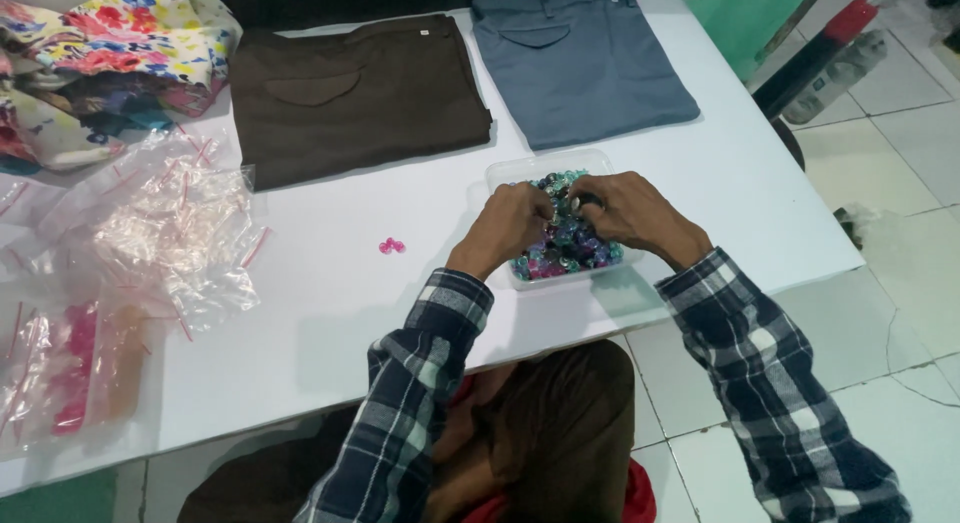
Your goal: Packaging small pink decorative items into a plastic bag
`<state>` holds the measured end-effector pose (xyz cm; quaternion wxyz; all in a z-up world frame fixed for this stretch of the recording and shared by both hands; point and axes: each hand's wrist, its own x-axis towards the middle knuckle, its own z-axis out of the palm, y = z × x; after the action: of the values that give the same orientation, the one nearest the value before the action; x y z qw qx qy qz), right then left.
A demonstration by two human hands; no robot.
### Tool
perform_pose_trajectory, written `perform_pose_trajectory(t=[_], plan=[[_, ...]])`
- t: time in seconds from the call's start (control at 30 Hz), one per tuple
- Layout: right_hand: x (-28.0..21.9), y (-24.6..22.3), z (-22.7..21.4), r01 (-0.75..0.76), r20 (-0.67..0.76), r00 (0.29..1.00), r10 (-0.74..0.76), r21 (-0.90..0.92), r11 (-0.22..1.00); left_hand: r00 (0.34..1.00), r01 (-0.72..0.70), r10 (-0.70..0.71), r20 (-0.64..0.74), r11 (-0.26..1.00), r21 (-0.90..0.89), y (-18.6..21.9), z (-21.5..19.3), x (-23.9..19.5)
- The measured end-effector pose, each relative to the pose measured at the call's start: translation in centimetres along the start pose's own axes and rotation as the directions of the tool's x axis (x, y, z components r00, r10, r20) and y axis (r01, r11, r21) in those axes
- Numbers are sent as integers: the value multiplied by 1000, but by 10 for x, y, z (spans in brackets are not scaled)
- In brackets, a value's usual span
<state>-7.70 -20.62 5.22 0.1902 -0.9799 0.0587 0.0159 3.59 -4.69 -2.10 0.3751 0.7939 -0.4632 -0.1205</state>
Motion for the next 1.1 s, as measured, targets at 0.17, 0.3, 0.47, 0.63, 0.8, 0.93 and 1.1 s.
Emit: perform_pose_trajectory(t=[0.17,0.3,0.47,0.63,0.8,0.93,1.1], plan=[[-1,-4,-1,62,-69,996,-57,78,995,999,38,-37,11,994,-104,4,-11,4],[2,-6,3,39,-37,998,-41,-51,998,997,50,-61,-39,971,-235,-10,-9,3],[2,-29,11,33,115,993,-5,-234,972,978,50,-136,-156,887,-460,-10,-5,0],[40,12,74,98,97,993,-64,-409,907,959,39,-172,-227,869,-494,-16,-3,0],[47,5,88,171,70,985,-158,-532,829,922,-12,-178,-343,874,-487,-10,-3,-3],[44,23,95,196,96,980,-176,-642,741,918,-50,-179,-353,831,-554,-11,2,-4],[25,-15,30,59,84,996,-30,-368,928,946,18,-167,-279,884,-467,-21,2,-5]])
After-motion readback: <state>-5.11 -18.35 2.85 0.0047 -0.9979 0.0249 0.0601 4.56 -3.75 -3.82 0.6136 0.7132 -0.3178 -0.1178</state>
